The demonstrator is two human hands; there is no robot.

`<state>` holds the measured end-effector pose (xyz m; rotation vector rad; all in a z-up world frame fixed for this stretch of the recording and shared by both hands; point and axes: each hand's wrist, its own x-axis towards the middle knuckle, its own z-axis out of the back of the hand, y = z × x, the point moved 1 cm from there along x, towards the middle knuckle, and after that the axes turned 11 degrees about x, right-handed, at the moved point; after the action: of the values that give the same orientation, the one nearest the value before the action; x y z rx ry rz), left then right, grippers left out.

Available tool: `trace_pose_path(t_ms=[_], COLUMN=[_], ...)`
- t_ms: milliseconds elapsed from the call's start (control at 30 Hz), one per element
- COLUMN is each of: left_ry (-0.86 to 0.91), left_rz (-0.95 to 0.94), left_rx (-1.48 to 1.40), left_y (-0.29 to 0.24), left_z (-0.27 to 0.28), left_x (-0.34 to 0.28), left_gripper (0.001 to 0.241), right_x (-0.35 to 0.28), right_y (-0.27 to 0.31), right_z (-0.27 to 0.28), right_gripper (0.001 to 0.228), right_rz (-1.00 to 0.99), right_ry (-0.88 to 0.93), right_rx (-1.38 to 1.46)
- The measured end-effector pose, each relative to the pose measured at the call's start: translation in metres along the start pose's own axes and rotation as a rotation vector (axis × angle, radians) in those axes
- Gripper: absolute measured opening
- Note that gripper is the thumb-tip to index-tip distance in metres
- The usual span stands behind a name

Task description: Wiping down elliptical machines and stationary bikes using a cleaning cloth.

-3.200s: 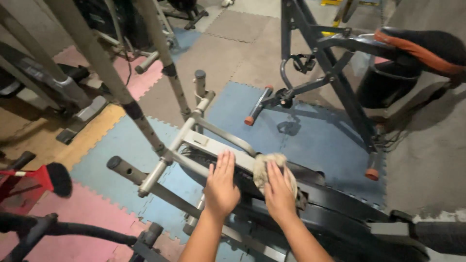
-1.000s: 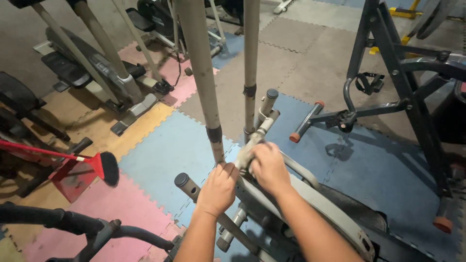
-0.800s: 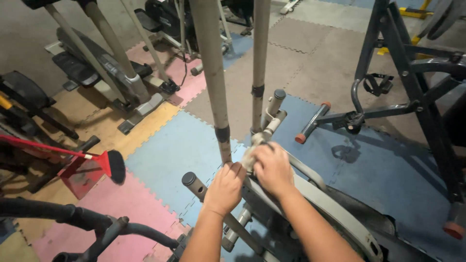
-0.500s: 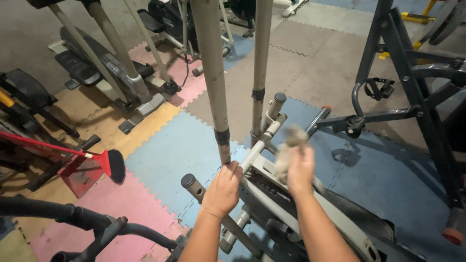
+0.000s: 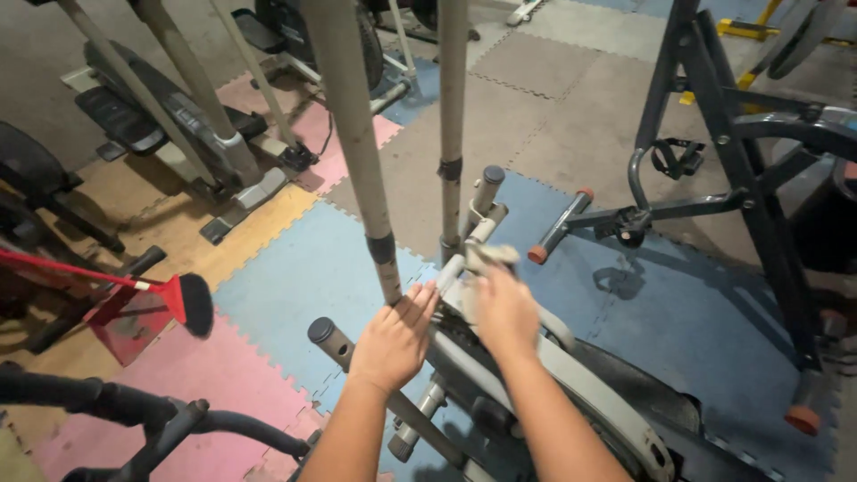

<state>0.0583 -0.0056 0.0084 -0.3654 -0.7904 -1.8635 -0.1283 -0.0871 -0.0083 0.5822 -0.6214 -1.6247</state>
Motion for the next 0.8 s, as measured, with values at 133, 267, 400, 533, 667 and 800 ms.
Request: trace_pose_path(t_ms=[133, 267, 400, 533, 667, 800], left_ry=[-0.012, 0.073, 0.101, 0.146, 0.122, 0.120], left_rz=[-0.007, -0.001, -0.001, 0.000, -0.006, -0.011], left_rx=[0.024, -0.050, -0.064, -0.005, 0.001, -0.006], left_y=[-0.001, -0.001, 0.000, -0.001, -0.001, -0.001], left_z=[-0.001, -0.003, -0.009, -0.010, -0.011, -0.021], left_x=[0.001, 0.001, -0.001, -0.001, -0.002, -0.006], left_gripper=[0.058, 0.059, 0.060, 0.057, 0.060, 0.065], right_x=[-0.016, -0.025, -0.005, 0.028, 0.061, 0.047], right_y=[-0.060, -0.120, -0.157, -0.068, -0.011, 0.002], right_z=[0.039, 0.062, 0.033, 0.018, -0.033, -0.038], right_gripper=[0.035, 0.047, 0.031, 0.042, 0.064, 0.061], right_rz=[-0.041, -0.363, 0.027, 0.229, 0.290, 0.455], right_ry=[-0.013, 0.007, -0.294, -0.348, -0.093, -0.133], right_rx=[-0.082, -0.018, 0.156, 0.517, 0.374, -0.127])
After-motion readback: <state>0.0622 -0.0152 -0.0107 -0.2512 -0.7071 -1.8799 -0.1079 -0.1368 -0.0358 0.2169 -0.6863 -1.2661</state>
